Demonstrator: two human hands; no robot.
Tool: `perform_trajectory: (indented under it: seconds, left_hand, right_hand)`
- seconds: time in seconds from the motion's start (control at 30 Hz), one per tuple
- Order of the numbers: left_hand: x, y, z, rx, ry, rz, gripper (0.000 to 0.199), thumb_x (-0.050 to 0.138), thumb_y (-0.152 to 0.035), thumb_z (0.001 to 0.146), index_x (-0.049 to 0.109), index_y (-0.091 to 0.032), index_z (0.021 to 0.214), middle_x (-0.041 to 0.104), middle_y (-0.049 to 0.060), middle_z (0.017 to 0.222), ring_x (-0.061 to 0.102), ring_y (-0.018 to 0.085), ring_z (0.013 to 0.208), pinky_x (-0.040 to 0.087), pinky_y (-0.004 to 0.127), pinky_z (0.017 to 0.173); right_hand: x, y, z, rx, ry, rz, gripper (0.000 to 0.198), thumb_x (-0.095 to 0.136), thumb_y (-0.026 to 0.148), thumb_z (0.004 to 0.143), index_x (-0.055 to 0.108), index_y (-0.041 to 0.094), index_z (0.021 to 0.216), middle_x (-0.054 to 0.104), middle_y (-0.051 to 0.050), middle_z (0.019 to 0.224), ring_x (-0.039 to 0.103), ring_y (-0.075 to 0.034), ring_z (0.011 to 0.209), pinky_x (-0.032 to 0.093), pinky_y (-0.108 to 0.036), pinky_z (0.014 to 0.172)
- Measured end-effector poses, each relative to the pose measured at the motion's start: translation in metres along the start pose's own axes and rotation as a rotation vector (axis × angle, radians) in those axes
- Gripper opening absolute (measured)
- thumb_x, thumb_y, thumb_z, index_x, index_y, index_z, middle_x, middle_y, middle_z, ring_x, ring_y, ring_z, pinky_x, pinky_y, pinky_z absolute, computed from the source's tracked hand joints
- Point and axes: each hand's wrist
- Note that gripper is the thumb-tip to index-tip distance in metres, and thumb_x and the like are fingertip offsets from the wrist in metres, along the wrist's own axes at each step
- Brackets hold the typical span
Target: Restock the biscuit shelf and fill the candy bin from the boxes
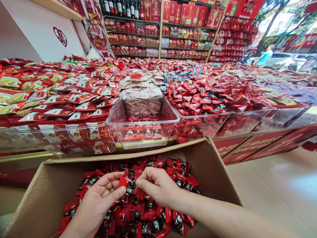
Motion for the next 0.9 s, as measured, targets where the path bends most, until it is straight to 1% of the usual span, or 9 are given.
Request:
perform_trajectory:
  seconds: [0.07,0.17,0.3,0.4,0.53,0.63,0.73,0.83,0.9]
  left_hand:
    - [0.003,-0.001,-0.002,-0.013,-0.034,-0.007,0.039,0.072,-0.031,0.064,0.056,-0.020,0.099,0.067,0.000,0.082,0.060,0.011,0.076,0.048,0.021,0.069]
    - [0.008,-0.003,-0.004,-0.135,-0.034,-0.087,0.044,0.068,-0.043,0.065,0.055,-0.020,0.101,0.066,0.001,0.085,0.062,0.015,0.076,0.049,0.026,0.066]
    - [0.008,-0.003,-0.005,-0.292,0.050,-0.239,0.044,0.069,-0.041,0.066,0.054,-0.018,0.100,0.066,0.001,0.077,0.062,0.013,0.069,0.047,0.024,0.064]
    - [0.006,-0.006,-0.006,-0.266,0.030,-0.243,0.045,0.072,-0.026,0.065,0.050,-0.019,0.104,0.067,0.001,0.083,0.060,0.011,0.070,0.047,0.024,0.064]
    - [0.007,-0.017,-0.009,-0.259,0.073,-0.238,0.054,0.073,-0.020,0.064,0.045,-0.019,0.111,0.068,0.003,0.089,0.059,0.011,0.063,0.046,0.023,0.056]
    - [0.005,-0.025,-0.010,-0.270,0.043,-0.291,0.048,0.068,-0.031,0.068,0.047,-0.022,0.111,0.068,0.002,0.088,0.058,0.010,0.060,0.044,0.022,0.051]
    - [-0.002,-0.023,-0.007,-0.251,0.035,-0.283,0.039,0.066,-0.042,0.068,0.054,-0.021,0.099,0.067,0.001,0.081,0.059,0.010,0.061,0.042,0.021,0.053]
    - [-0.008,-0.012,-0.002,-0.276,0.118,-0.210,0.040,0.071,-0.042,0.063,0.057,-0.019,0.092,0.066,0.000,0.075,0.057,0.010,0.060,0.039,0.020,0.053]
    - [-0.009,-0.003,0.001,-0.307,0.154,-0.170,0.042,0.074,-0.042,0.060,0.057,-0.019,0.091,0.065,-0.001,0.073,0.056,0.009,0.058,0.036,0.019,0.050]
  right_hand:
    - [-0.002,0.000,0.000,-0.111,-0.049,-0.188,0.028,0.048,0.039,0.085,0.052,0.016,0.069,0.055,0.001,0.058,0.046,-0.008,0.051,0.036,-0.020,0.049]
    - [-0.005,0.001,-0.001,-0.446,-0.079,-0.617,0.021,0.041,0.028,0.089,0.056,0.016,0.081,0.062,-0.003,0.069,0.052,-0.010,0.059,0.039,-0.023,0.055]
    - [-0.006,0.007,-0.003,-0.834,0.045,-1.017,0.019,0.041,0.023,0.090,0.055,0.015,0.099,0.065,-0.009,0.097,0.056,-0.014,0.073,0.040,-0.027,0.061]
    - [-0.005,0.011,-0.004,-0.850,0.093,-1.036,0.022,0.038,0.022,0.091,0.054,0.014,0.104,0.063,-0.008,0.104,0.054,-0.013,0.081,0.043,-0.026,0.069]
    - [-0.008,0.027,-0.007,-0.904,0.072,-1.030,0.026,0.033,0.018,0.092,0.059,0.014,0.090,0.065,-0.005,0.095,0.054,-0.013,0.077,0.044,-0.025,0.068]
    - [-0.020,0.061,-0.012,-1.066,0.083,-1.005,0.024,0.037,0.015,0.089,0.060,0.012,0.085,0.066,-0.006,0.089,0.054,-0.013,0.072,0.043,-0.026,0.062]
    - [-0.043,0.107,-0.004,-1.149,-0.089,-0.990,0.021,0.038,0.014,0.088,0.059,0.012,0.084,0.065,-0.006,0.085,0.054,-0.013,0.077,0.044,-0.026,0.066]
    - [-0.067,0.142,0.032,-1.013,-0.355,-1.110,0.012,0.047,0.018,0.083,0.058,0.014,0.077,0.061,-0.003,0.075,0.053,-0.012,0.071,0.042,-0.023,0.064]
    - [-0.078,0.153,0.070,-0.854,-0.345,-1.240,0.010,0.052,0.022,0.079,0.057,0.014,0.075,0.059,-0.002,0.071,0.051,-0.011,0.065,0.038,-0.023,0.058]
Point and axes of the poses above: each hand's wrist, its own z-axis towards the middle knuckle, its own x-axis out of the palm, y = z × x
